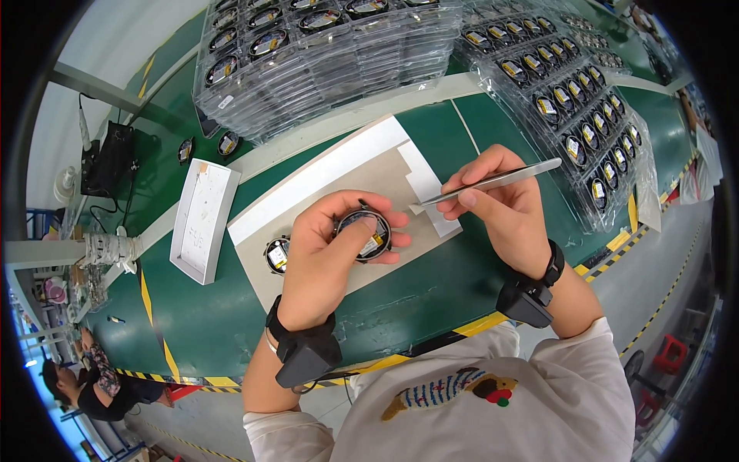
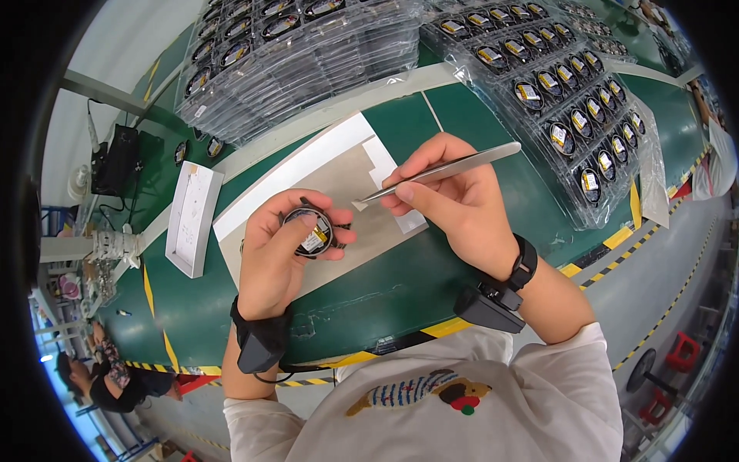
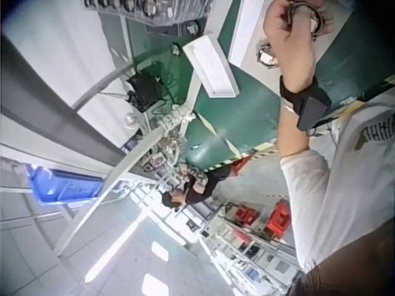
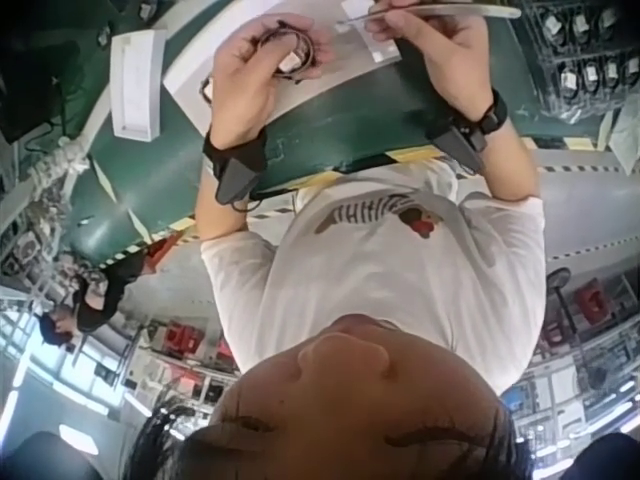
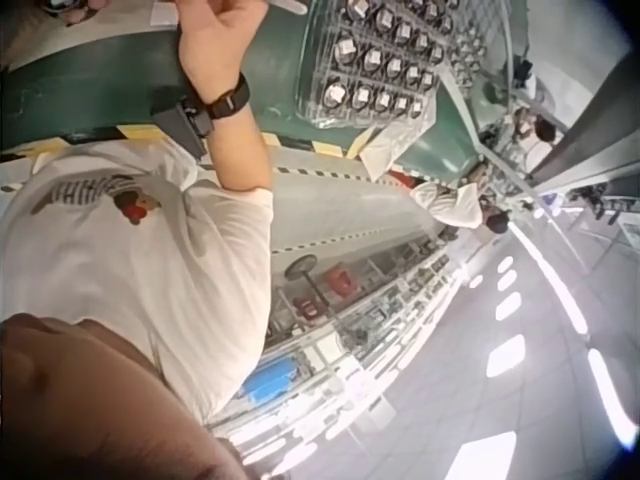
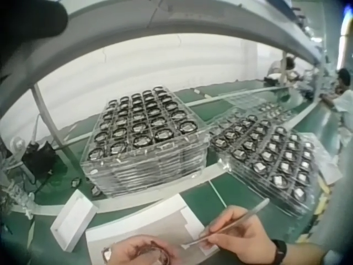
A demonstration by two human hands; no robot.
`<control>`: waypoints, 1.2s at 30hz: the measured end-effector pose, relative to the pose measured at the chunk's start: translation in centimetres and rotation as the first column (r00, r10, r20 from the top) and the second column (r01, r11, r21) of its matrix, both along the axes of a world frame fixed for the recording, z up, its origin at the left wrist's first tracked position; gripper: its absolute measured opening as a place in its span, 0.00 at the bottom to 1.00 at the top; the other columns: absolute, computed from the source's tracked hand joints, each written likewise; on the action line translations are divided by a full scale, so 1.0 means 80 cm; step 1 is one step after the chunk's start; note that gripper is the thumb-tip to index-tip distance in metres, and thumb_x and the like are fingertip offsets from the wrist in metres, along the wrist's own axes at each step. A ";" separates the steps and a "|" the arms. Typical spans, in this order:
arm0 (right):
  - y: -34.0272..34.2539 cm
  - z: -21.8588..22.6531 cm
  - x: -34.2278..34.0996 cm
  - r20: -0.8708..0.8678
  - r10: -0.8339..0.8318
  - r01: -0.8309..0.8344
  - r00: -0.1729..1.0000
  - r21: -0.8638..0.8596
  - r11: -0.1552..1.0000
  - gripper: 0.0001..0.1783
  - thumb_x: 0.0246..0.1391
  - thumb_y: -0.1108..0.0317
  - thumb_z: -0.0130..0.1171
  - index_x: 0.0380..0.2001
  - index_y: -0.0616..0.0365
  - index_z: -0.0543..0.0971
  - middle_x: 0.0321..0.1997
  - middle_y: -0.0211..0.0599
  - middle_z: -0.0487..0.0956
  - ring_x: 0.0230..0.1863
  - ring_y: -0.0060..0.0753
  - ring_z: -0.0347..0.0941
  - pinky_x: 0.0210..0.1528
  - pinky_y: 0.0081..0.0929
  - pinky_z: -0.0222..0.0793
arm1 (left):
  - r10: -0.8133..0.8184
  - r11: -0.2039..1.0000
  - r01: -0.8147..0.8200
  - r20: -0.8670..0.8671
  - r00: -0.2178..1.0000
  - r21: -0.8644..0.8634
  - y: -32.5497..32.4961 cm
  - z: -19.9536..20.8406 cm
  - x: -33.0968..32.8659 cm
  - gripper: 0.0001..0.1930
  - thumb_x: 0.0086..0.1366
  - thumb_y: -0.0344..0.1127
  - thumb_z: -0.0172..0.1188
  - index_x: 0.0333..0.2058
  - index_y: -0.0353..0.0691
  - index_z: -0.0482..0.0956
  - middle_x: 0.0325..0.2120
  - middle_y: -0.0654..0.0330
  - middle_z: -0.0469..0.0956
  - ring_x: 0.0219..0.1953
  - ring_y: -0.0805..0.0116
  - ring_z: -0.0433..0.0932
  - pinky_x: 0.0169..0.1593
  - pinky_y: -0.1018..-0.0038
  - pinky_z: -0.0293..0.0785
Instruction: The person takes watch components from a tray, places them on a board, and uses tweezers to apply small adhesive strips to the internal circuitry. After repeating this for several watches, the person returns them to the tray and retrieves more.
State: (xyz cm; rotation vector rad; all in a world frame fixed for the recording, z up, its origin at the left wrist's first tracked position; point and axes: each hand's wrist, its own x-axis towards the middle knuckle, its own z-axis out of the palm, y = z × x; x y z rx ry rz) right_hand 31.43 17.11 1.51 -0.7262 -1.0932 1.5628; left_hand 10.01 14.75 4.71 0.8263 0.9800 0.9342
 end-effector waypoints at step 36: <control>-0.029 -0.004 -0.021 -0.084 0.028 -0.023 0.996 0.058 0.998 0.07 0.54 0.83 0.49 0.35 0.64 0.65 0.38 0.43 0.74 0.38 0.30 0.77 0.41 0.25 0.75 | -0.076 0.995 0.080 0.085 0.993 -0.054 -0.007 -0.015 0.017 0.13 0.59 0.23 0.39 0.42 0.31 0.69 0.36 0.52 0.76 0.39 0.65 0.79 0.40 0.73 0.78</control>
